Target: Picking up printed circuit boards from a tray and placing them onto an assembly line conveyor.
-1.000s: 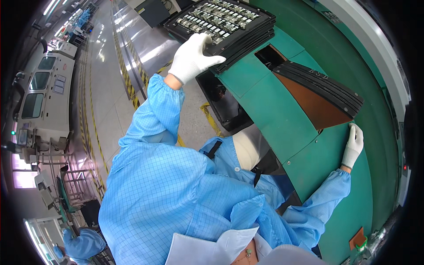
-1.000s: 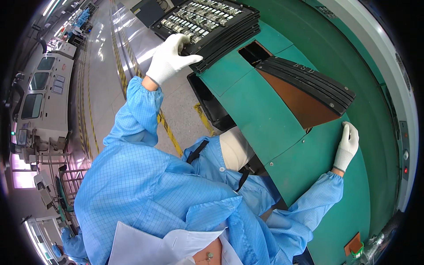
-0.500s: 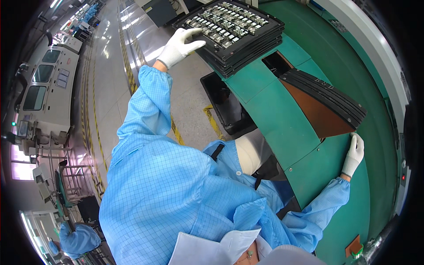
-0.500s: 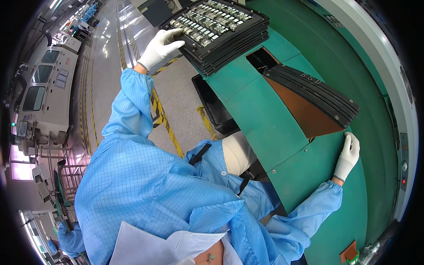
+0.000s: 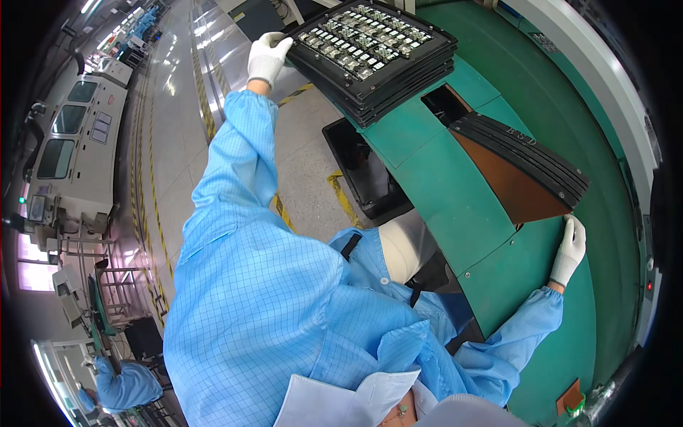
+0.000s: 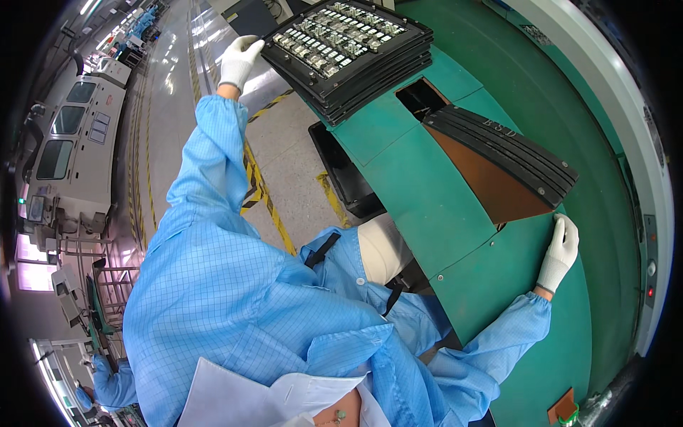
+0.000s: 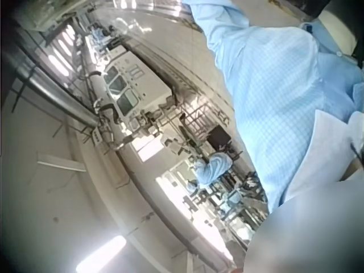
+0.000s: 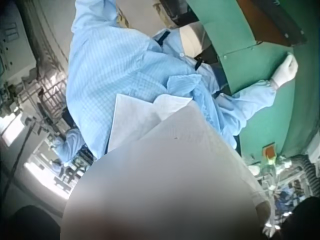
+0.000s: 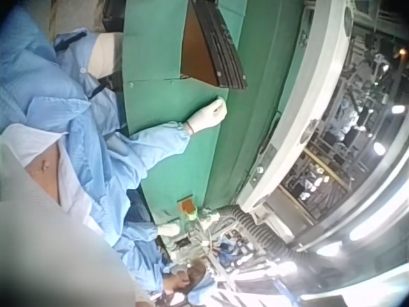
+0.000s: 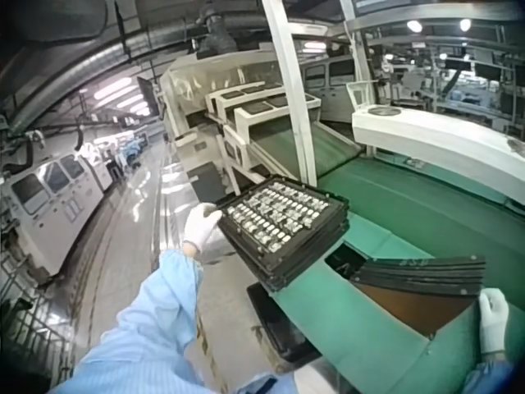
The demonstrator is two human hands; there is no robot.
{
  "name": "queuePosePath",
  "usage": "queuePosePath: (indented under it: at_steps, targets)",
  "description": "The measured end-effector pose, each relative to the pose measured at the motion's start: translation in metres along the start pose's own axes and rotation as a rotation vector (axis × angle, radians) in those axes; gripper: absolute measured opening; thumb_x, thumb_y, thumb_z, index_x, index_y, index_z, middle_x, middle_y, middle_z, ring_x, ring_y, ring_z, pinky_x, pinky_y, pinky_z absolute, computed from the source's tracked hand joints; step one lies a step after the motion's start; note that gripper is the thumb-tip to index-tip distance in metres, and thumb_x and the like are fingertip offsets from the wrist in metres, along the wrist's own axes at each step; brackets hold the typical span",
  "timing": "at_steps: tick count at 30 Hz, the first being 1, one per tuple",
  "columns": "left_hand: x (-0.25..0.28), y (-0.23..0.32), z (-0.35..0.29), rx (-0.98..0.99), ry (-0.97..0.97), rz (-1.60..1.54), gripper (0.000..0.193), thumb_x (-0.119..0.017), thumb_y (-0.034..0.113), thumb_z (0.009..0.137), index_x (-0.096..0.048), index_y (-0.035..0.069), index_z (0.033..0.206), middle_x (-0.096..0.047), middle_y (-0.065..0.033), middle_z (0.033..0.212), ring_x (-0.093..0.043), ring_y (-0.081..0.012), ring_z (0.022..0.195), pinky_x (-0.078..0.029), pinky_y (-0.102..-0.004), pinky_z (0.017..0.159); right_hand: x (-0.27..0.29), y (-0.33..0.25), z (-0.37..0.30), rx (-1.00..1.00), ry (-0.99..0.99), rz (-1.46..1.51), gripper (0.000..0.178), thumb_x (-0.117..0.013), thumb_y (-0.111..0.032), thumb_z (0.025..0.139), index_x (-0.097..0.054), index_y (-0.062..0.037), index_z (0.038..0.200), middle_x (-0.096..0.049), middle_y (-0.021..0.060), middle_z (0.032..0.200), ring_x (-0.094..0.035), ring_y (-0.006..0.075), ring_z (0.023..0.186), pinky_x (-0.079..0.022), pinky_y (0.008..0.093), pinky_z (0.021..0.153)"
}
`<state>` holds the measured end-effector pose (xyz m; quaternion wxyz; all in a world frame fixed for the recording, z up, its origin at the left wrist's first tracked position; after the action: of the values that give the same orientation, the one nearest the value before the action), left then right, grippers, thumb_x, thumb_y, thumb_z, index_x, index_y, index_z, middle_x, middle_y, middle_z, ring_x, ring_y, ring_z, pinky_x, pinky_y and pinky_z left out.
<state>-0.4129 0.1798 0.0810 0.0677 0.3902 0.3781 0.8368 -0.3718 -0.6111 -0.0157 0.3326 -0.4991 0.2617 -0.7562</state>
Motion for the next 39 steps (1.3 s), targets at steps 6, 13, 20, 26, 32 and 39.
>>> queuePosePath:
  at_steps: [6, 13, 20, 26, 32, 39]
  targets:
    - [-0.031, -0.008, 0.04, -0.117, -0.07, 0.334, 0.07, -0.068, 0.043, 0.081, -0.059, -0.002, 0.134, -0.063, -0.0267, 0.129, -0.061, -0.0366, 0.121, -0.046, -0.039, 0.106, 0.004, 0.001, -0.003, 0.005, 0.003, -0.029, 0.029, -0.056, -0.024, 0.103, -0.07, 0.0011, 0.111, -0.069, 0.0087, 0.11, -0.064, 0.0184, 0.103, -0.048, 0.0304, 0.095]
    - [-0.045, -0.007, 0.041, 0.086, 0.04, 0.439, 0.059, -0.062, 0.037, 0.083, -0.059, 0.016, 0.138, -0.056, -0.0221, 0.138, -0.056, -0.0396, 0.126, -0.045, -0.0443, 0.107, 0.007, -0.002, -0.004, -0.011, -0.002, -0.064, 0.03, -0.056, -0.024, 0.103, -0.069, 0.0012, 0.111, -0.069, 0.0094, 0.11, -0.064, 0.0193, 0.104, -0.048, 0.0309, 0.096]
    - [-0.018, -0.077, 0.129, 0.216, -0.159, 0.518, 0.04, -0.062, 0.028, 0.084, -0.072, 0.009, 0.118, -0.068, -0.0178, 0.126, -0.062, -0.0352, 0.121, -0.046, -0.0421, 0.101, -0.009, -0.011, 0.011, 0.02, -0.014, 0.01, 0.03, -0.056, -0.024, 0.102, -0.069, 0.0015, 0.112, -0.069, 0.0098, 0.111, -0.064, 0.0191, 0.103, -0.048, 0.0309, 0.096]
    - [-0.088, 0.024, 0.125, -0.184, -0.411, 0.365, 0.049, -0.072, 0.039, 0.084, -0.072, 0.003, 0.117, -0.072, -0.0153, 0.117, -0.067, -0.0277, 0.108, -0.049, -0.0335, 0.095, 0.01, -0.001, -0.003, -0.026, 0.024, -0.076, 0.029, -0.057, -0.023, 0.102, -0.068, 0.0017, 0.113, -0.069, 0.0095, 0.11, -0.064, 0.0187, 0.102, -0.048, 0.0305, 0.096]
    - [-0.108, 0.034, 0.135, -0.074, -0.405, 0.743, 0.05, -0.075, 0.043, 0.086, -0.071, 0.01, 0.123, -0.068, -0.013, 0.126, -0.065, -0.0317, 0.116, -0.05, -0.0436, 0.101, 0.006, -0.007, -0.001, -0.003, 0.02, -0.067, 0.028, -0.058, -0.022, 0.101, -0.067, 0.0017, 0.114, -0.069, 0.0104, 0.11, -0.064, 0.0191, 0.102, -0.048, 0.0305, 0.095]
    - [-0.116, 0.031, 0.153, -0.231, -0.485, 0.8, 0.037, -0.075, 0.031, 0.088, -0.072, 0.019, 0.123, -0.07, -0.0072, 0.125, -0.066, -0.0288, 0.114, -0.05, -0.0409, 0.102, 0.009, 0.001, -0.002, -0.038, 0.015, -0.072, 0.027, -0.058, -0.021, 0.101, -0.067, 0.0018, 0.113, -0.069, 0.01, 0.111, -0.063, 0.0198, 0.103, -0.048, 0.0308, 0.095]
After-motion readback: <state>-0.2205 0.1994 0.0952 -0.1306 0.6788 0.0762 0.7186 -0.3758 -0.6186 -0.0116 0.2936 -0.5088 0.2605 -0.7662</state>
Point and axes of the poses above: each hand's wrist, its own z-axis towards the middle knuckle, its own x-axis out of the back of the hand, y = z × x, the point moved 7 cm from there along z, towards the middle knuckle
